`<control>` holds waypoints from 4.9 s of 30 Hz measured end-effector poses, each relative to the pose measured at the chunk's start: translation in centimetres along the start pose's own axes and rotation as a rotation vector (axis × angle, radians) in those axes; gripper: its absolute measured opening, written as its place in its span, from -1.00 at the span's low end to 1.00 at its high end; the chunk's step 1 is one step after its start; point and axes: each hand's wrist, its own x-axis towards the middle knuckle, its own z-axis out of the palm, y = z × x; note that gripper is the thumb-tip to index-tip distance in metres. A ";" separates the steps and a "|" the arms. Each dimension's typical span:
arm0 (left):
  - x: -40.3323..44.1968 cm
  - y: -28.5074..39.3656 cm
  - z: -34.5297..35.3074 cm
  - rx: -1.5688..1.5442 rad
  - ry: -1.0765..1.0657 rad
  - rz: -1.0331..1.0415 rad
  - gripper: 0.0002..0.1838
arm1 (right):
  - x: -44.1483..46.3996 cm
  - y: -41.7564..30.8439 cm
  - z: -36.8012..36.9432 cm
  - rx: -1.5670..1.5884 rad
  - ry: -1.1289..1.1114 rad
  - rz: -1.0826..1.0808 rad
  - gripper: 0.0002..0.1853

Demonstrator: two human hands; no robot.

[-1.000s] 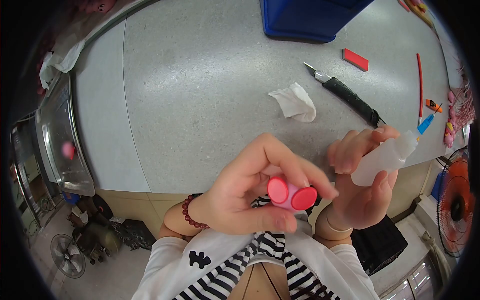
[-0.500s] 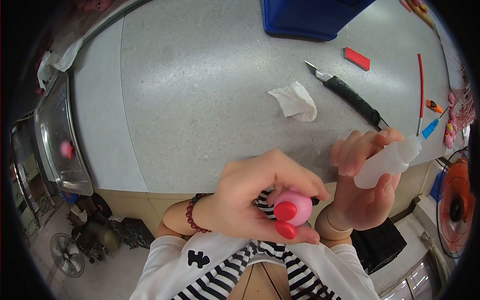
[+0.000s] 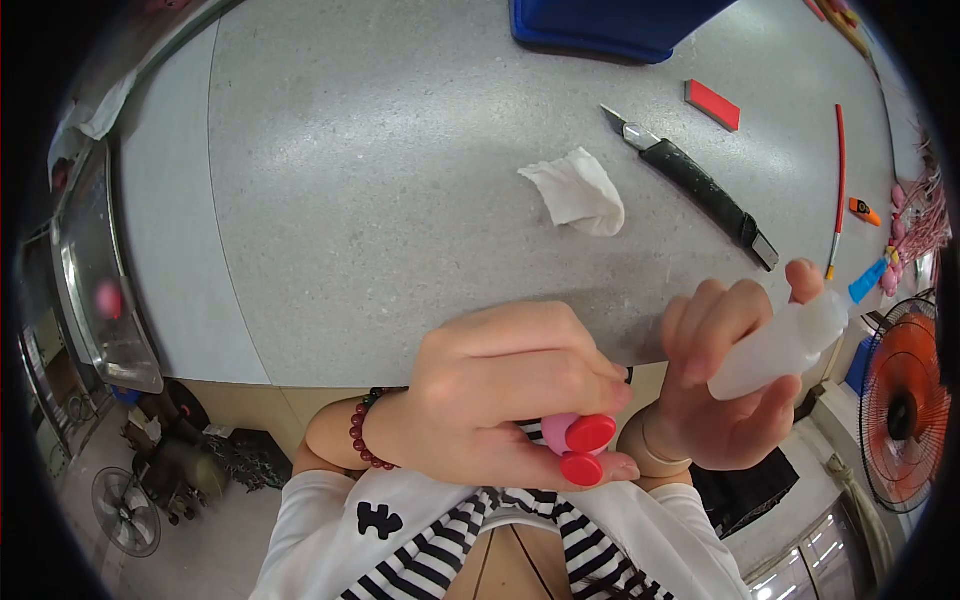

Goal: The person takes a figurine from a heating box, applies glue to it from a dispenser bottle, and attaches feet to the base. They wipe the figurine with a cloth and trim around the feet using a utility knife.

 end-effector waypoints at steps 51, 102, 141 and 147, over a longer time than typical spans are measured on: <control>0.0 -0.2 0.7 0.107 -0.038 -0.079 -0.70 | -1.2 -1.4 -2.7 0.145 -0.141 0.087 -0.58; 0.0 0.1 0.5 0.078 -0.037 -0.133 -0.74 | -0.7 -2.2 -2.9 -0.087 -0.327 -0.067 -0.54; 0.4 -0.2 0.1 0.056 0.015 -0.093 -0.68 | -0.4 -3.4 -3.6 0.085 0.034 -0.286 -0.60; 1.1 0.6 -0.8 -0.083 -0.102 -0.108 -0.53 | 2.0 -2.6 -6.8 -0.068 0.354 -0.303 -0.50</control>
